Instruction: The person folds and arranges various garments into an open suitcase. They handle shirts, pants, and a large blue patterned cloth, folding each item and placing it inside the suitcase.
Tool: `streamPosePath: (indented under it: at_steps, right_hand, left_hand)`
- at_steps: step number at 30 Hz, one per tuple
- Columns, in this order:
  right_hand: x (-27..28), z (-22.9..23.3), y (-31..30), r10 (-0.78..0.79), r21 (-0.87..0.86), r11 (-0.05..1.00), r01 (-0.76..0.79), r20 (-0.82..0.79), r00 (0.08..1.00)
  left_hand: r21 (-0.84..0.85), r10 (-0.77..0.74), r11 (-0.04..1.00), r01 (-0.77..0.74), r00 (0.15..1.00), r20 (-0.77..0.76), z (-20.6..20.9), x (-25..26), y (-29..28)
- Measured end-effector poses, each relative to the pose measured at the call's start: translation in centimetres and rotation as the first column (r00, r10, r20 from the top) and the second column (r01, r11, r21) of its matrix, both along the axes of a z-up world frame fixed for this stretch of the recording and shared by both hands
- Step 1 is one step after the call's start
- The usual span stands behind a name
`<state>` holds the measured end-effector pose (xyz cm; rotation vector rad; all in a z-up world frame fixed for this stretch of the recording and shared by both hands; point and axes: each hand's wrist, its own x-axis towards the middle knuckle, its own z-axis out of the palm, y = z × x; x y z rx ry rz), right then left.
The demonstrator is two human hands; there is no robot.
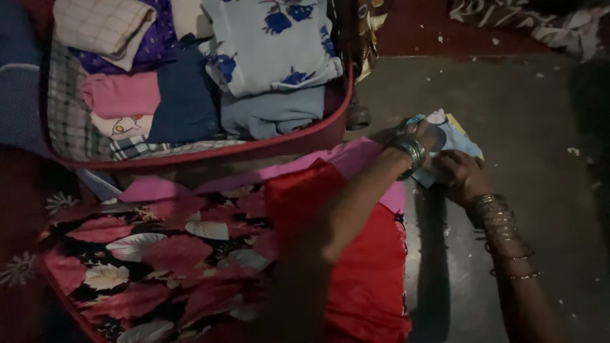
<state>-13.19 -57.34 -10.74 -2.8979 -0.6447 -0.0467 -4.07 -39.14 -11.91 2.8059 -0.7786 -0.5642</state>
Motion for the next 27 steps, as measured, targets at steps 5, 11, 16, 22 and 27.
streamPosePath:
  at_steps: [5, 11, 16, 22, 27]
  right_hand:
    - [0.6, 8.5, 4.7, -0.210, 0.163, 0.954, 0.251, -0.232, 0.950]
    - [-0.7, 20.5, 19.6, 0.235, 0.483, 0.807, -0.339, 0.263, 0.936]
    - [-0.6, 25.0, 32.1, 0.413, 0.479, 0.725, -0.496, 0.274, 0.869]
    - [4.5, 20.9, 46.4, 0.594, 0.361, 0.734, -0.576, 0.070, 0.801]
    - [8.3, 12.8, 57.5, 0.530, 0.048, 0.842, -0.538, -0.264, 0.806]
  left_hand:
    - [-0.404, 0.012, 0.915, -0.015, 1.000, -0.009, 7.7, 2.2, 4.6]
    - [-0.806, 0.109, 0.565, 0.178, 0.952, 0.286, 16.3, 3.8, 17.6]
    - [-0.836, 0.321, 0.504, 0.219, 0.851, 0.416, 18.4, 2.3, 35.0]
    - [-0.677, 0.714, 0.587, -0.445, 0.678, 0.173, 11.8, 0.0, 55.8]
    - [-0.157, 0.875, 0.469, -0.869, 0.481, -0.051, 4.9, -2.4, 62.1]
